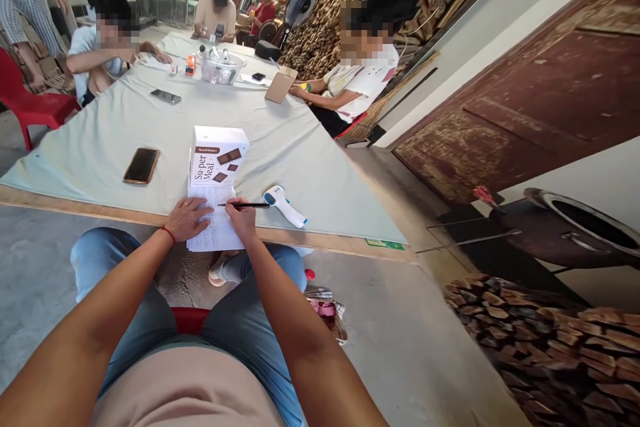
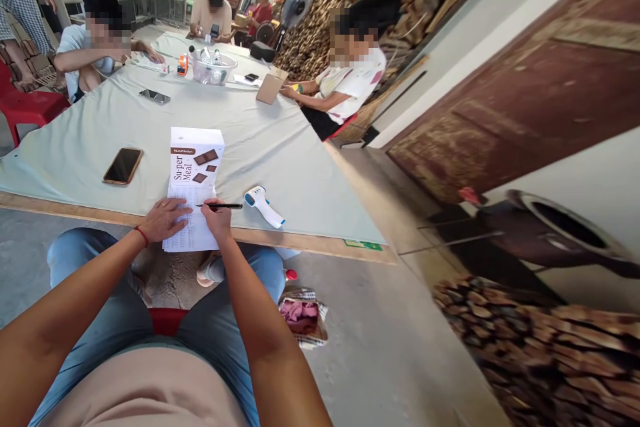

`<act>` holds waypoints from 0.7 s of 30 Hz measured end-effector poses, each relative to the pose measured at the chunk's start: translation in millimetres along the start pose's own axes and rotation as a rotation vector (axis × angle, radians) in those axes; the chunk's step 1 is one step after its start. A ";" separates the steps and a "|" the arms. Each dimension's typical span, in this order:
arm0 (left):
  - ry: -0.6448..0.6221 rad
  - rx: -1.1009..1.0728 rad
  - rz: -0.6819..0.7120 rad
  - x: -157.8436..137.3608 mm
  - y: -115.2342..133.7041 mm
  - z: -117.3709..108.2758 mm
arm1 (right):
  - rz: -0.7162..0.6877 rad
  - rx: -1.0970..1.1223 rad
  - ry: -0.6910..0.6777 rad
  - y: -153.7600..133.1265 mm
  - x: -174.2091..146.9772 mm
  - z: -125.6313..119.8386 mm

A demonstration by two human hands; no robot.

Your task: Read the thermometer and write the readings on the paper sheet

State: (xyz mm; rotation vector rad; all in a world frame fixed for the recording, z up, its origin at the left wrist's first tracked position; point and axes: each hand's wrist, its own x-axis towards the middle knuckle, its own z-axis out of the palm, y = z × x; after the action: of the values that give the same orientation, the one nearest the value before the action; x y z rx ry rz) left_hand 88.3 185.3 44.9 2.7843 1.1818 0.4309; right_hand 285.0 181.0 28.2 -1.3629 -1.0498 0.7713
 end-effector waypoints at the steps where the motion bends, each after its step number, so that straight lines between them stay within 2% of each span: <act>1: 0.001 0.000 -0.001 0.3 -0.4 0.6 | -0.014 -0.026 0.013 0.9 -0.8 -0.7; 9: -0.009 -0.016 -0.015 1.0 -1.2 3.4 | -0.093 -0.148 -0.034 5.3 -0.7 -0.3; 21: -0.004 -0.027 -0.018 1.1 -1.2 3.5 | -0.080 -0.180 -0.038 8.1 0.4 0.5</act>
State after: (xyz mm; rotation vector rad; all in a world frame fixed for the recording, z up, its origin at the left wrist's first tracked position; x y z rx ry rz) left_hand 89.2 187.0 41.6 2.7479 1.1906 0.4362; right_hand 285.9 182.3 20.3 -1.4530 -1.2195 0.6580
